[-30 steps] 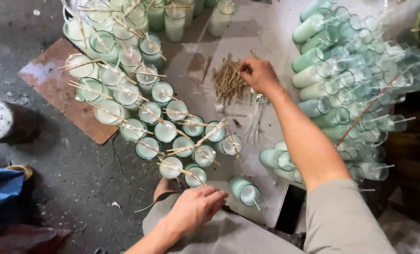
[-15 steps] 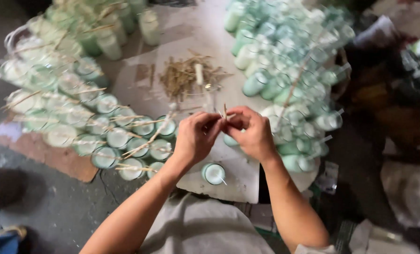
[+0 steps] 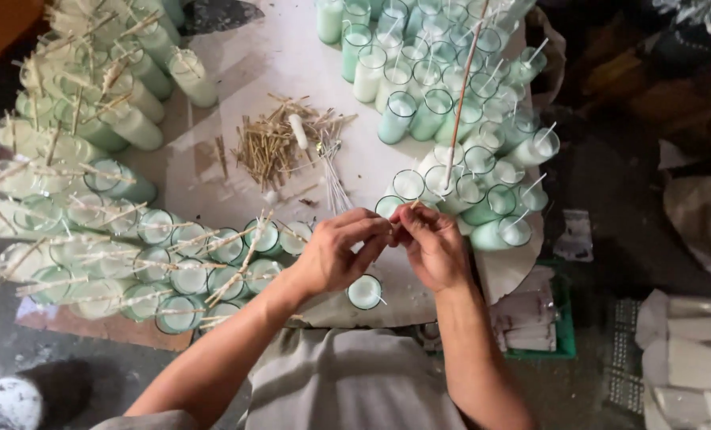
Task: Inserting wicks into wax-filled glass jars on a low production table
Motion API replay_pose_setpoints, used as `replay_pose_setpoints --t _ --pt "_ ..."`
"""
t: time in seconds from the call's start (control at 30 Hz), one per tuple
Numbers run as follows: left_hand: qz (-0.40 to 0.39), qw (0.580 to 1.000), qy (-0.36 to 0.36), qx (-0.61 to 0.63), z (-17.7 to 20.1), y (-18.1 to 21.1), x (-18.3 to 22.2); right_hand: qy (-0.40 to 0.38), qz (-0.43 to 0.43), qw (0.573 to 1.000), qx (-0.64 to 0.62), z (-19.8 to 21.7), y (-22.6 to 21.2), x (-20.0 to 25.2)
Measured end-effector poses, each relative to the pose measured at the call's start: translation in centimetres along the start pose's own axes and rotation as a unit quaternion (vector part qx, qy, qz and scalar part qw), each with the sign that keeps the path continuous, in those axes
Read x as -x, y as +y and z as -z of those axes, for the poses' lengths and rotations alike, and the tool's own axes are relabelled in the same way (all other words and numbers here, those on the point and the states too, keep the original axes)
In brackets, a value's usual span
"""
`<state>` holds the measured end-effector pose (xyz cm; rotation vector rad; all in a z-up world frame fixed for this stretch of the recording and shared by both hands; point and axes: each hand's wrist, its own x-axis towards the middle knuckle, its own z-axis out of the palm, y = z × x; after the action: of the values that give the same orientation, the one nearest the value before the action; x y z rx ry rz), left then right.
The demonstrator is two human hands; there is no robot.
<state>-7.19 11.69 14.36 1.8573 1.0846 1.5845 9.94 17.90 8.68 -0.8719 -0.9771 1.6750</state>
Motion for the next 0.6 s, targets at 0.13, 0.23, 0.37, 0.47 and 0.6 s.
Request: replay_pose_setpoints --t 0.13,0.23,0.37,0.47,0.6 --pt "-0.018 0.994 -0.063 0.09 2.1 4.4 -1.1 0.141 0.051 0.988 -0.025 6.1 -0.8 -3.9" --pt "-0.002 0.998 -0.027 0.063 6.2 -2.1 -1.2 0.157 0.081 0.984 -0.004 5.1 -5.2 -0.4" --pt "0.211 0.954 0.132 -0.17 4.6 -5.2 -2.0 0.114 0.065 0.991 -0.001 3.3 -5.7 4.5" --pt "0.223 0.972 0.068 0.028 -1.0 0.4 -1.1 0.121 0.043 0.992 0.015 2.9 -4.5 6.0" --pt "0.373 0.875 0.186 0.246 -6.6 0.6 2.3 0.103 0.045 0.992 0.05 4.2 -2.9 7.9"
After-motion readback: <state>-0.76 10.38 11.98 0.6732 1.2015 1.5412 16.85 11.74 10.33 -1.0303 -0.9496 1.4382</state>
